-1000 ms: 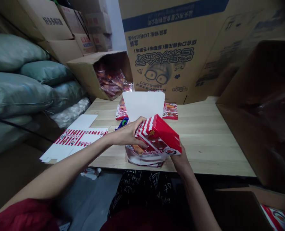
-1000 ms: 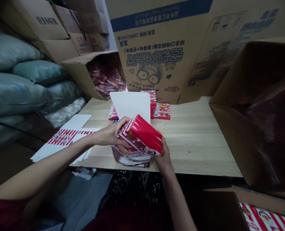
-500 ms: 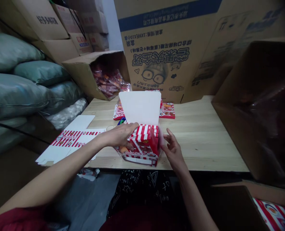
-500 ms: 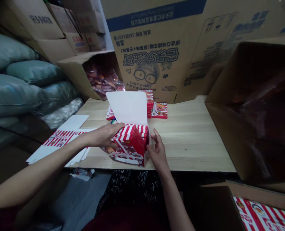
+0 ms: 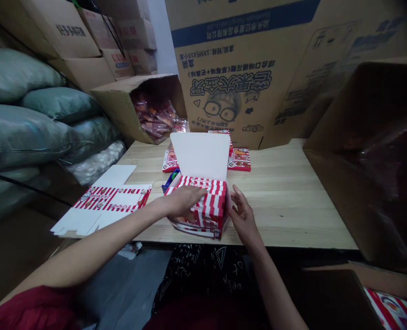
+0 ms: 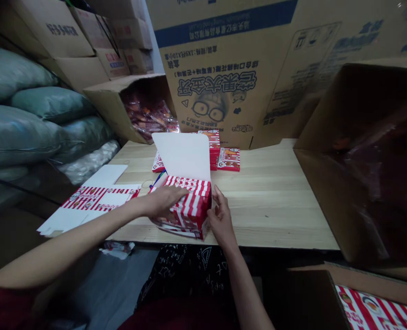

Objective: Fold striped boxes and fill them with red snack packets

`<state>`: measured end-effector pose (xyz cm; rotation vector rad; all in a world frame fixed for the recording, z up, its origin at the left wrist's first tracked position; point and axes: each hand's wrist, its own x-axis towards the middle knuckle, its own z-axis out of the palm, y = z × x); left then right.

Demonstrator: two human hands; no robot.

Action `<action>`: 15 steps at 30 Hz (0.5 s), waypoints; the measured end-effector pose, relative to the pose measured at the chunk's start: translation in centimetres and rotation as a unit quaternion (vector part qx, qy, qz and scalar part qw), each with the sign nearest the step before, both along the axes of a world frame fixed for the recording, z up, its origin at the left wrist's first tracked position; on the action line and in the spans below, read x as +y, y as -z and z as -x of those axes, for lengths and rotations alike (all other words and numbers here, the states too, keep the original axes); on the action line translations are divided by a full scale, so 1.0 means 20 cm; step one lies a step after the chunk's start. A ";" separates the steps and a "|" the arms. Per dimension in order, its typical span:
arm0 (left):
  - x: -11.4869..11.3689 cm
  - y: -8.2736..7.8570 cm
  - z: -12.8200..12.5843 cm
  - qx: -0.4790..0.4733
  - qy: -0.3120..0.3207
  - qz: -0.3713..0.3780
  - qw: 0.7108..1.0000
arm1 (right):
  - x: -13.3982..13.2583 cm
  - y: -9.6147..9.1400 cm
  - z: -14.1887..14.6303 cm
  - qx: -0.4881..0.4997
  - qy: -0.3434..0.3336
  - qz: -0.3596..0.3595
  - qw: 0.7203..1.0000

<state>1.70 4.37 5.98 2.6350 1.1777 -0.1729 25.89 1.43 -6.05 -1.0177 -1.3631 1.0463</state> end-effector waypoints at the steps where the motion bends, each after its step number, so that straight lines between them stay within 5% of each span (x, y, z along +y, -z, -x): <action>1: -0.03 0.04 -0.01 0.004 0.003 -0.003 1.000 | 0.00 0.00 0.01 0.006 0.002 0.001 1.000; 10: -0.17 0.31 -0.05 -0.026 -0.034 0.011 0.999 | -0.01 -0.07 0.03 0.039 -0.006 -0.044 0.998; 13: -0.21 0.31 -0.08 -0.040 -0.050 0.021 0.998 | 0.00 -0.07 0.04 0.001 0.008 -0.058 0.998; 15: -0.25 0.23 -0.07 -0.098 -0.054 0.038 0.993 | 0.00 -0.06 0.04 -0.022 0.016 -0.070 0.997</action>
